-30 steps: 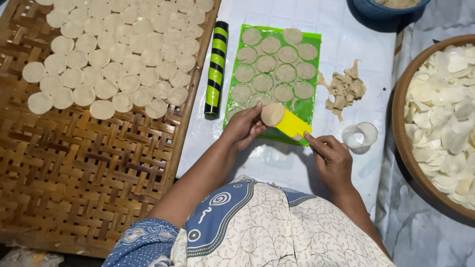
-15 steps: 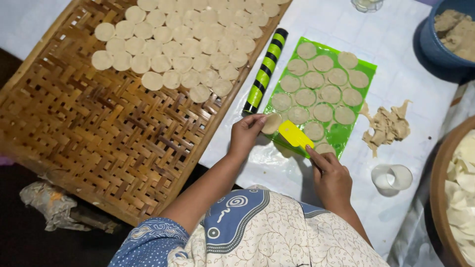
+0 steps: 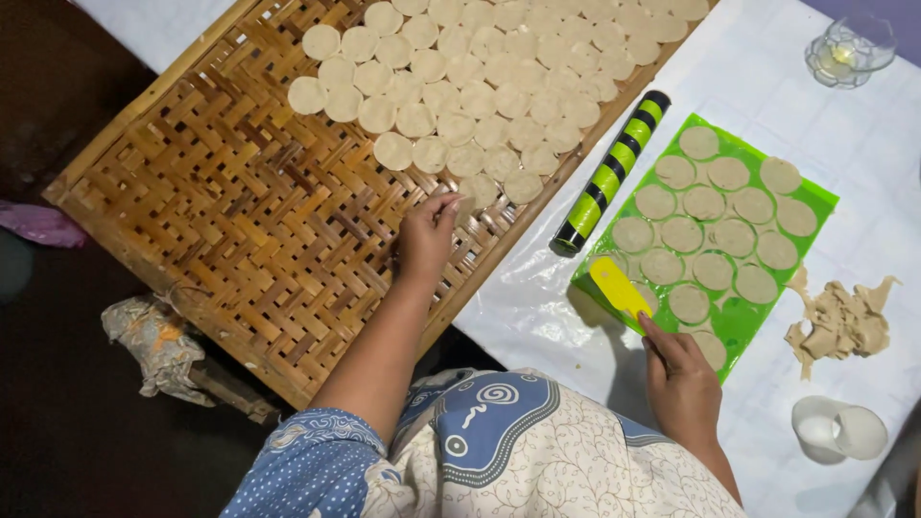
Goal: Rolling dough and cutting it into small circular rounds for snack preparation.
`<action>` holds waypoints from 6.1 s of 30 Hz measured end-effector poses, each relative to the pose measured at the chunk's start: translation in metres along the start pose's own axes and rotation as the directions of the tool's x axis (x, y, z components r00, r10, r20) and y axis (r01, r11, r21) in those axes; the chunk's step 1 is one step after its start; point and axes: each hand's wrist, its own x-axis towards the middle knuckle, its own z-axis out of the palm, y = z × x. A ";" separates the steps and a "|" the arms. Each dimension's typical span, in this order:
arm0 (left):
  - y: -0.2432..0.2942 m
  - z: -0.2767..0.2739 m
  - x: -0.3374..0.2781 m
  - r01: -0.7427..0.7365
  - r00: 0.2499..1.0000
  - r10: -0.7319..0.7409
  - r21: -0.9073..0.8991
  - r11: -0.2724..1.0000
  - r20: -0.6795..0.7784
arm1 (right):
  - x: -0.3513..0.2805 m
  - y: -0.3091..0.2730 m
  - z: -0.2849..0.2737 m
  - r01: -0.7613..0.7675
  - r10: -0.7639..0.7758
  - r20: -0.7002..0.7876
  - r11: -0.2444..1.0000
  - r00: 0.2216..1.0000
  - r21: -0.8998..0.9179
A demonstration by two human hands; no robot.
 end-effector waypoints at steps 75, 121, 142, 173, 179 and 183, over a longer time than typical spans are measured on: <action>0.001 0.135 -0.033 0.596 0.679 0.013 -0.561 0.575 0.734 | 0.016 0.034 -0.003 0.415 -0.425 -0.201 0.905 0.883 -0.090; -0.098 -0.015 0.084 -0.454 0.744 0.511 0.235 0.859 -0.431 | 0.017 0.077 -0.002 -0.314 0.247 -0.368 0.940 0.896 -0.135; -0.026 -0.034 0.041 -0.504 0.764 0.523 0.157 0.849 -0.377 | 0.074 0.133 -0.020 -0.483 0.436 -0.219 0.707 0.873 -0.517; -0.007 0.115 -0.006 0.737 0.570 0.013 -0.518 0.435 0.822 | 0.028 0.011 0.017 0.429 -0.418 -0.161 0.902 0.894 0.039; -0.027 0.093 -0.003 0.519 0.782 -0.076 -0.580 0.627 0.618 | 0.034 -0.026 0.026 0.469 -0.490 -0.026 0.848 0.871 -0.246; -0.024 0.073 0.001 0.311 0.936 -0.116 -0.630 0.711 0.331 | 0.039 -0.048 0.037 0.442 -0.468 -0.013 0.844 0.884 -0.305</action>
